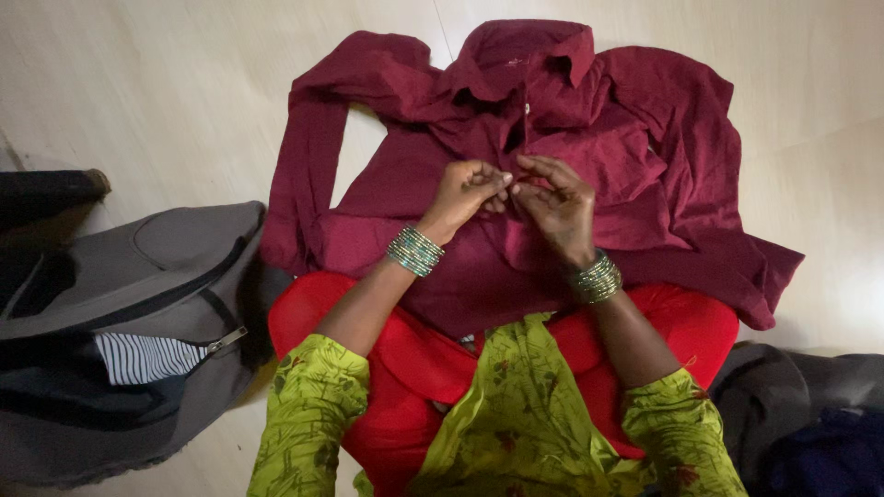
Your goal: The person buttons a maroon shirt, spreads it out on the floor, and folds it into a small rectangle before placing it inside a bag.
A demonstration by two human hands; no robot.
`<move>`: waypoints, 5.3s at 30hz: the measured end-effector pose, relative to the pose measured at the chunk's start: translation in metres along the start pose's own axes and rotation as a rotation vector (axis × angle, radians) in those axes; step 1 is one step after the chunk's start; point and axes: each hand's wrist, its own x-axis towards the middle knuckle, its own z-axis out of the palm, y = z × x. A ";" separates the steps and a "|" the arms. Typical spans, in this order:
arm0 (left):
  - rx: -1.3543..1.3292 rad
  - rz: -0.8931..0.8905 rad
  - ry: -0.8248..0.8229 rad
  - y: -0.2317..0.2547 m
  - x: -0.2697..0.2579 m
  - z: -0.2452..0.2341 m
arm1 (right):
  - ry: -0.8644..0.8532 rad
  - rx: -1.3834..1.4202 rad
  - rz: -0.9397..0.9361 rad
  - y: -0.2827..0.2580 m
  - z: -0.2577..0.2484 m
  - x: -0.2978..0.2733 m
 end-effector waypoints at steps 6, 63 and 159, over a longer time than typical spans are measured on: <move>-0.032 0.004 0.019 0.002 -0.005 0.009 | 0.059 -0.466 -0.323 -0.001 0.003 0.005; 0.113 0.093 0.175 0.039 -0.026 -0.046 | 0.177 -0.691 -0.145 0.029 -0.035 0.008; 0.200 -0.117 0.171 0.038 -0.079 -0.039 | -0.095 -0.844 -0.229 0.058 0.023 -0.068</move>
